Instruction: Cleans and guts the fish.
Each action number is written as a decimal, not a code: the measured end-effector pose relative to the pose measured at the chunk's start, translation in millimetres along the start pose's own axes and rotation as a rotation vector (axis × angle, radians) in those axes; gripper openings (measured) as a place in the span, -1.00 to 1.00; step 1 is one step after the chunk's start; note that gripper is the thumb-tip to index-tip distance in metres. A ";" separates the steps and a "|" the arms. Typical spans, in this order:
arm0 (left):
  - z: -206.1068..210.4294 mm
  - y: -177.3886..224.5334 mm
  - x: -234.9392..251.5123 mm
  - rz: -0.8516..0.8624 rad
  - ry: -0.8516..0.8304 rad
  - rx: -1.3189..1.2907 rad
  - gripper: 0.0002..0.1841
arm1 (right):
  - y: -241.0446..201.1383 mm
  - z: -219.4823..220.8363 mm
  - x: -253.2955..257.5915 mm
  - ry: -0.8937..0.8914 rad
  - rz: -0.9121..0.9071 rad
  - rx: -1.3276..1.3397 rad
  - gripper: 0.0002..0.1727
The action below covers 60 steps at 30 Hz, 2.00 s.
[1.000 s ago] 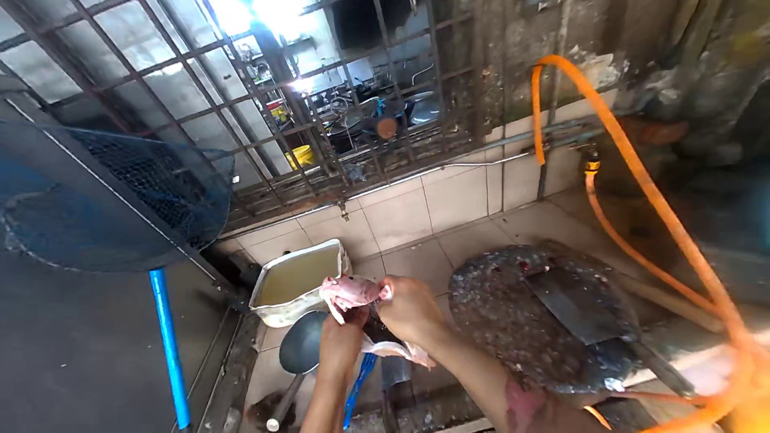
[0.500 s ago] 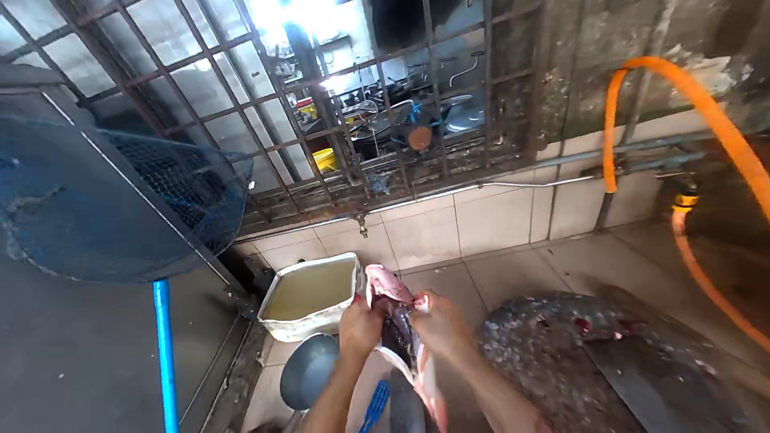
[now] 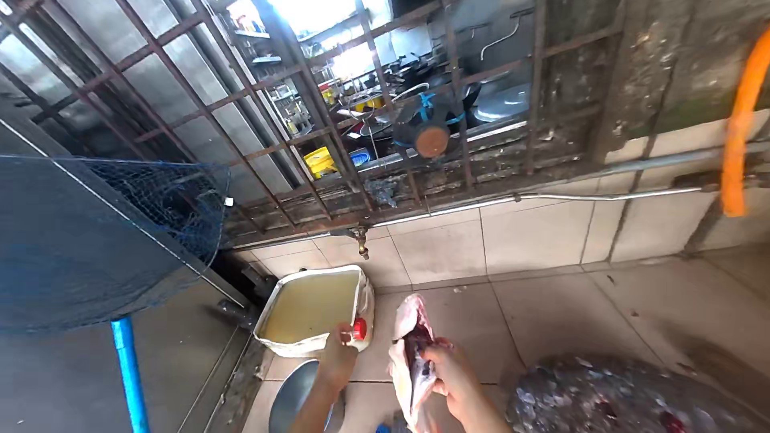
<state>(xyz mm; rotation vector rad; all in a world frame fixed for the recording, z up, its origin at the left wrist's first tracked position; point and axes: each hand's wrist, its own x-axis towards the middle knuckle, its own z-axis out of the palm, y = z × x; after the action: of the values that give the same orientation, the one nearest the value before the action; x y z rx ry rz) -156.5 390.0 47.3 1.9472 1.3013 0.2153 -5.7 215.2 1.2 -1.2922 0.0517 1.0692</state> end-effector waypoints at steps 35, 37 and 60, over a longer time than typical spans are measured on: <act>-75.5 75.5 7.5 0.067 -0.116 0.562 -0.61 | -50.4 83.5 52.5 -0.437 0.129 -0.446 -0.30; -75.5 77.2 2.4 0.132 -0.132 0.616 -0.62 | -62.0 78.6 50.8 -0.468 0.057 -0.524 -0.49; -68.4 70.5 -25.8 0.661 0.191 0.632 -0.73 | -92.3 72.2 24.8 -0.456 0.048 -0.612 -0.74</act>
<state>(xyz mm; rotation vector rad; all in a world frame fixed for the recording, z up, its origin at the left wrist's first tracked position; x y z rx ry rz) -153.7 389.6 148.9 2.9307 0.8404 0.3453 31.9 296.9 80.4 -1.5504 -0.6340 1.4630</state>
